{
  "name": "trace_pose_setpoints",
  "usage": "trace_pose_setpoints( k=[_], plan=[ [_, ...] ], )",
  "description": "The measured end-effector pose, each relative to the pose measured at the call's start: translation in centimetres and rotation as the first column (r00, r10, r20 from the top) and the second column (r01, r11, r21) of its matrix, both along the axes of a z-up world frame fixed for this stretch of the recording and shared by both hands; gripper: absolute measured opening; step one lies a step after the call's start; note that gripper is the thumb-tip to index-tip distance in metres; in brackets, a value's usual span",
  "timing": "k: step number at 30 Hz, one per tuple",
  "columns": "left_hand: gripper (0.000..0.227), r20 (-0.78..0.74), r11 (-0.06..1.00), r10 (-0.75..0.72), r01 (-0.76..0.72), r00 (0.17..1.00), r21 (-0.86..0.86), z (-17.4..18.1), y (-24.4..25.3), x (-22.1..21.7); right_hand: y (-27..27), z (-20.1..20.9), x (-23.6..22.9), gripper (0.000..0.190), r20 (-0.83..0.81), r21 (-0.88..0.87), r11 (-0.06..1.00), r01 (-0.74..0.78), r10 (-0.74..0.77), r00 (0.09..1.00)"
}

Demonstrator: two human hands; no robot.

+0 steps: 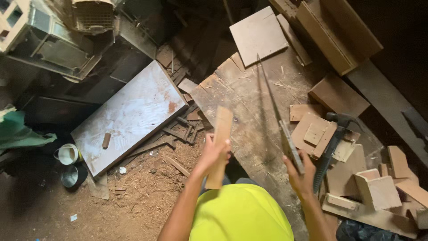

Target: The person uses a hand saw to cut a small wooden plank on a workbench. They hold the plank with one hand and saw with the other, then set the saw down and pick up a sanding block to smooth the cut edge of the plank.

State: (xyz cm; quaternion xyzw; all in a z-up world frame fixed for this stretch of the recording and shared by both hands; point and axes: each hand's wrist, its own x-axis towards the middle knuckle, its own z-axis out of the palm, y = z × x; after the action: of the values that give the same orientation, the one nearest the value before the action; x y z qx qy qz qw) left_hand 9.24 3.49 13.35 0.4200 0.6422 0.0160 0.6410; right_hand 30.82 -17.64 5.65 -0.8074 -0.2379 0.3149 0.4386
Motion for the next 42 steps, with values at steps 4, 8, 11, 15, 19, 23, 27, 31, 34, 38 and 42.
trace_pose_setpoints(
  k=[4,8,11,15,19,23,27,31,34,38,42],
  plan=[
    [0.070,-0.518,0.629,-0.557,0.737,0.649,0.246,-3.8,-2.0,-0.9,0.0,0.7,-0.2,0.026,0.113,0.022,0.995,-0.101,0.098,0.989],
    [0.083,-0.596,0.436,-0.685,0.891,0.419,0.127,-6.9,-3.2,-1.7,0.3,1.7,0.8,0.024,0.031,-0.057,0.992,-0.116,0.117,0.993],
    [0.081,-0.656,0.410,-0.575,0.866,0.489,0.287,-7.8,-3.9,-1.8,0.4,2.2,1.8,0.025,0.039,-0.056,0.994,-0.098,0.101,0.994],
    [0.068,-0.676,0.367,-0.492,0.835,0.548,0.410,-8.1,-4.0,-2.5,0.6,3.6,2.6,0.027,0.035,-0.055,0.992,-0.115,0.117,0.993],
    [0.033,-0.204,0.890,-0.435,0.453,0.877,0.051,-9.5,-2.9,-4.6,0.4,5.9,2.5,0.024,0.054,-0.011,0.994,-0.110,0.110,0.992],
    [0.037,0.091,0.987,-0.127,0.135,0.988,-0.089,-13.1,-2.6,-8.1,-0.5,6.8,0.4,0.029,0.016,0.073,0.961,-0.265,0.265,0.964],
    [0.035,-0.065,0.902,-0.322,0.327,0.944,0.281,-18.1,-2.8,-10.5,-1.0,5.4,-2.5,0.034,-0.141,0.044,0.876,-0.480,0.481,0.865],
    [0.043,-0.159,0.902,-0.271,0.308,0.949,0.302,-21.3,-3.7,-11.4,-1.4,3.7,-4.9,0.050,-0.231,-0.191,0.791,-0.581,0.539,0.810],
    [0.037,-0.151,0.857,-0.253,0.294,0.956,0.424,-21.4,-4.4,-11.1,-1.3,3.8,-5.4,0.062,0.205,-0.019,0.851,-0.525,0.517,0.831],
    [0.036,-0.240,0.842,-0.248,0.332,0.938,0.426,-18.5,-4.9,-9.9,0.0,6.5,-4.6,0.065,-0.260,-0.333,0.759,-0.559,0.496,0.828],
    [0.048,-0.391,0.876,-0.294,0.410,0.872,0.254,-14.4,-4.5,-9.0,1.5,10.4,-3.7,0.056,-0.199,-0.309,0.754,-0.580,0.545,0.814]
  ],
)
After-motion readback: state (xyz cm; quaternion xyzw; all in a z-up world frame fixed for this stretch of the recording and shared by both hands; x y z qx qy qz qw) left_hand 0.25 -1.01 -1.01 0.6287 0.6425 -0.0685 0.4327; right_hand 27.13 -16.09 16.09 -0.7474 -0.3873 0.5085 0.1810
